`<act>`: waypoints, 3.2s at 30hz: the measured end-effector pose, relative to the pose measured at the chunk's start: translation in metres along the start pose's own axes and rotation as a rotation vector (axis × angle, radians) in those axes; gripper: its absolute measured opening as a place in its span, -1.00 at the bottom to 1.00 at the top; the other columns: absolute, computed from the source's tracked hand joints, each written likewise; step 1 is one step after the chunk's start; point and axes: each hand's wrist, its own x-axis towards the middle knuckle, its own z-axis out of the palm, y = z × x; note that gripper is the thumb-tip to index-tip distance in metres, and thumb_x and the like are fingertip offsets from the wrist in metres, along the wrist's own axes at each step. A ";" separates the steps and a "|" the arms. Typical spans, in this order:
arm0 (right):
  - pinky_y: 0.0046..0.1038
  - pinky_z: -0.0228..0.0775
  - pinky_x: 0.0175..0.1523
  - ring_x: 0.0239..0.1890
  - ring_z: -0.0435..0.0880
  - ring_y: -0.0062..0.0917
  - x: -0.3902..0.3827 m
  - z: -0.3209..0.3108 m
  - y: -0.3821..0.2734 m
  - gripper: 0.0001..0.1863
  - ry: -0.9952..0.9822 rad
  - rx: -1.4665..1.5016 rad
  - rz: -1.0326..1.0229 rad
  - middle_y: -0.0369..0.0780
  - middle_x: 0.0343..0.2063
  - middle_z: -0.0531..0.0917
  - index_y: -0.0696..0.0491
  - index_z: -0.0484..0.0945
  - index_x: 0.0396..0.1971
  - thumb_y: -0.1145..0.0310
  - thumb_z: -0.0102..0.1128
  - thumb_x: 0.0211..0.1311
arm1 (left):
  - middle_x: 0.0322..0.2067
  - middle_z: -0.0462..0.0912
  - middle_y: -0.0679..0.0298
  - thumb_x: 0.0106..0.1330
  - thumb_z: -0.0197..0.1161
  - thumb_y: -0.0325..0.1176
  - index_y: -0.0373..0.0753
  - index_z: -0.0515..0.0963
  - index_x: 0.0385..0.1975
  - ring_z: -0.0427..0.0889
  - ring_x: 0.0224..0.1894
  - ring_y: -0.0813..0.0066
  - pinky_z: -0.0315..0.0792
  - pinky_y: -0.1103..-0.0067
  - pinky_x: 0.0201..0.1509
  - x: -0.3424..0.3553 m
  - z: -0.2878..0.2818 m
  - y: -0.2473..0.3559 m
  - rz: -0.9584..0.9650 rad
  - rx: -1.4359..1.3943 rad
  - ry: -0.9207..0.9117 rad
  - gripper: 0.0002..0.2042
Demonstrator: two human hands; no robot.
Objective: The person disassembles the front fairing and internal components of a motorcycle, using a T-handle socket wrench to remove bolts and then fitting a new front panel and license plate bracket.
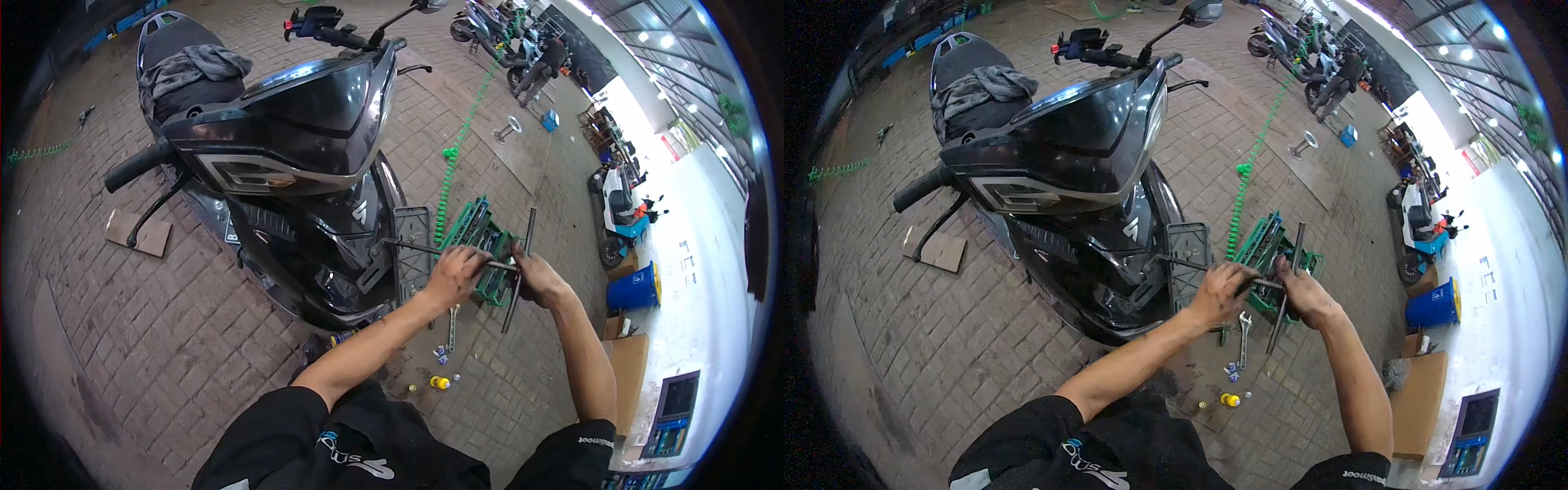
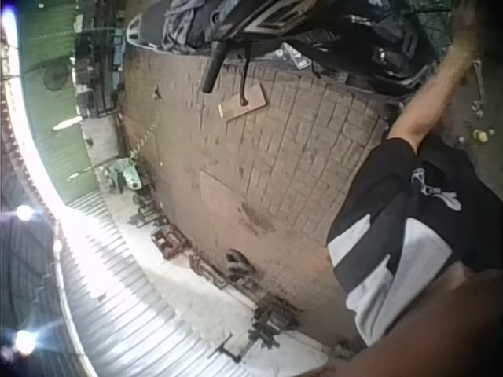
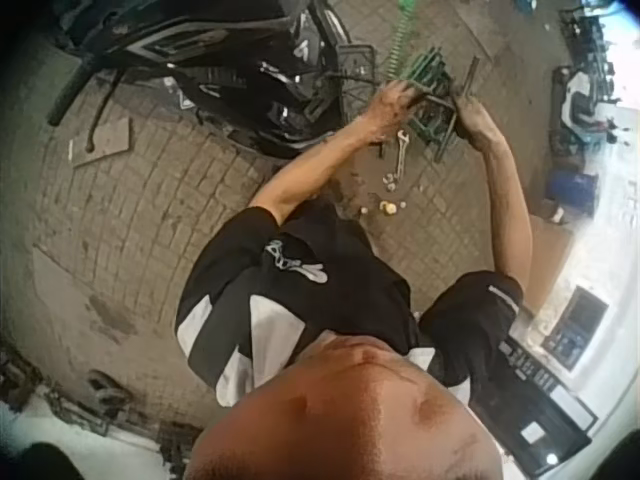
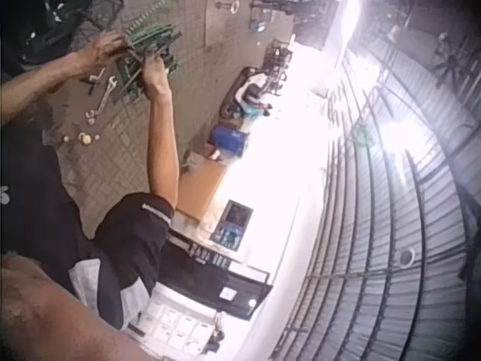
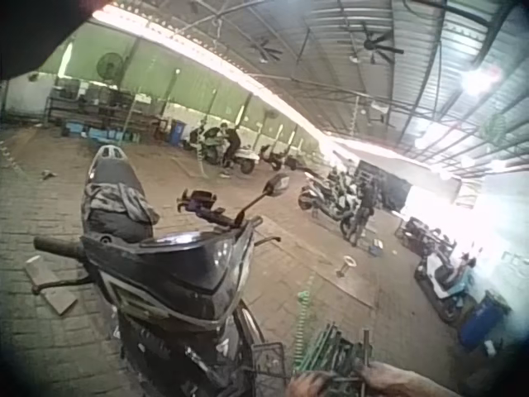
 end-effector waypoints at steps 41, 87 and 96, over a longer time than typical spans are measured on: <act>-0.15 0.34 -0.25 -0.33 0.53 -0.03 -0.022 -0.003 0.003 -0.75 0.446 -0.806 -0.728 0.03 -0.38 0.56 0.16 0.48 -0.26 0.32 0.03 0.14 | -0.33 0.50 0.23 0.16 0.13 -0.34 -0.19 0.45 -0.18 0.51 -0.23 0.23 0.37 0.38 -0.14 0.025 -0.011 0.013 0.050 -0.064 -0.124 -0.77; -0.29 0.26 0.06 -0.02 0.45 -0.32 -0.029 -0.023 -0.029 -0.56 0.667 -1.383 -1.229 -0.17 0.05 0.42 -0.01 0.45 -0.11 0.31 0.21 -0.09 | -0.10 0.37 0.11 -0.18 0.42 -0.21 -0.20 0.26 0.03 0.40 -0.08 0.08 0.30 0.35 -0.01 0.027 -0.010 0.011 0.206 -0.207 -0.021 -0.30; -0.18 0.33 -0.28 -0.40 0.54 -0.12 -0.035 -0.020 0.003 -0.68 0.225 -0.780 -0.703 -0.01 -0.49 0.56 0.15 0.51 -0.39 0.17 0.21 0.04 | -0.49 0.52 -0.05 0.27 0.00 0.00 -0.44 0.42 -0.32 0.54 -0.37 0.01 0.37 0.32 -0.18 0.100 -0.021 0.044 -0.656 -0.416 -0.484 -0.52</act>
